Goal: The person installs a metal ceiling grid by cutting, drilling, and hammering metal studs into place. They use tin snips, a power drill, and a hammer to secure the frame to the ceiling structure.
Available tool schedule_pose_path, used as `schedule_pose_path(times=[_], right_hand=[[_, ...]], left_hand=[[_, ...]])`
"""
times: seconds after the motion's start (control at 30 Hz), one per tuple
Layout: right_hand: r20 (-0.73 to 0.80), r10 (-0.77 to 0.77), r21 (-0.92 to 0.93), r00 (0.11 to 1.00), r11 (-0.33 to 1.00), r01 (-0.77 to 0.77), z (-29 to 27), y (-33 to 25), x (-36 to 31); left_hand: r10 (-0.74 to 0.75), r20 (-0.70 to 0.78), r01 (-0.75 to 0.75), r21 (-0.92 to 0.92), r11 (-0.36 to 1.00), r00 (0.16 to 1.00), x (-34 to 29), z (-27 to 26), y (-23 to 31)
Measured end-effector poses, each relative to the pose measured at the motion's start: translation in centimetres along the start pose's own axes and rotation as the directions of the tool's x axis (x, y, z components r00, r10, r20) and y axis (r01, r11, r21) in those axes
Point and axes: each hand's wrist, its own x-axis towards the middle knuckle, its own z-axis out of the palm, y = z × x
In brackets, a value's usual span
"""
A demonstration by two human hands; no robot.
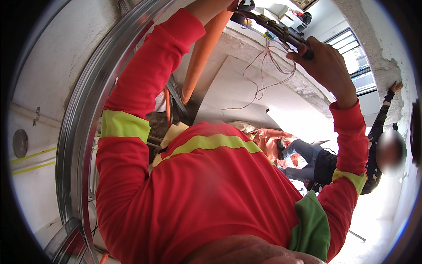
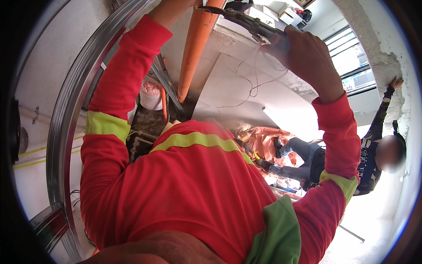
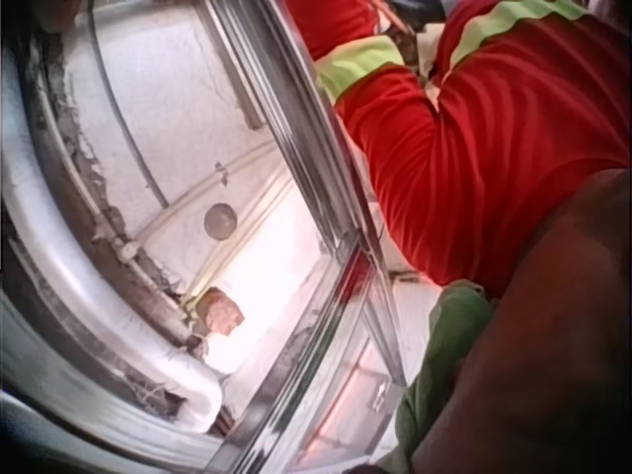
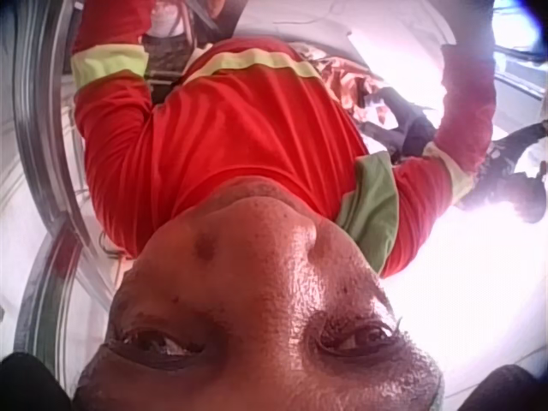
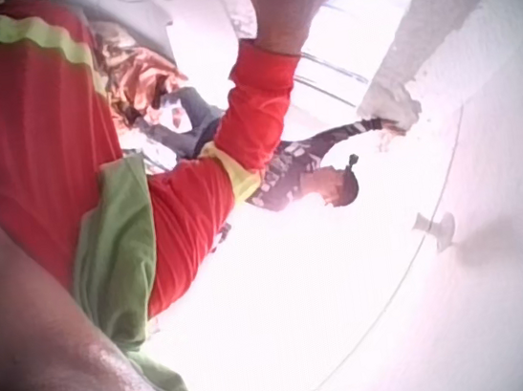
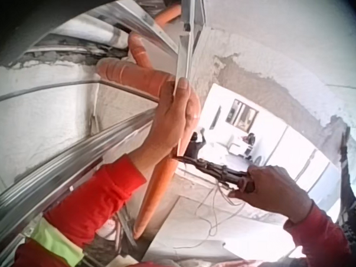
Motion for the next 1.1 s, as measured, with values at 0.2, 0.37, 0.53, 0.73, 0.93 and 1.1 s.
schedule_pose_path(times=[0.2, 0.37, 0.53, 0.73, 0.93, 1.1], right_hand=[[-0.077, 0.078, -0.146, 0.994, 0.985, -0.088, 0.6, -0.8, 0.1], [-0.061, 0.046, -0.114, 0.997, 0.992, -0.053, 0.3, -0.7, -0.1], [-0.022, -0.024, 0.002, 0.999, 1.0, 0.024, -0.3, -1.1, 0.2], [0.147, -0.005, -0.034, 0.989, 0.999, 0.01, -2.9, -2.4, 1.3], [0.214, -0.098, -0.143, 0.972, 0.981, 0.13, -5.2, -3.0, 2.6], [0.076, -0.145, -0.271, 0.986, 0.949, 0.16, -5.1, -3.0, 2.5]], left_hand=[[0.214, -0.049, -0.209, 0.088, 0.974, 0.976, 0.9, 0.1, -0.5], [-0.168, 0.294, 0.259, -0.306, 0.916, 0.941, 0.3, -1.9, 0.1], [-0.099, 0.251, 0.158, -0.227, 0.961, 0.963, 0.6, -2.2, -0.7], [-0.049, 0.189, 0.089, -0.21, 0.974, 0.981, 0.2, -2.0, -0.7], [0.058, 0.15, -0.029, -0.189, 0.981, 0.987, 0.5, -1.9, -1.2], [0.086, 0.112, -0.075, -0.1, 0.992, 0.99, 1.0, -2.5, -2.2]])
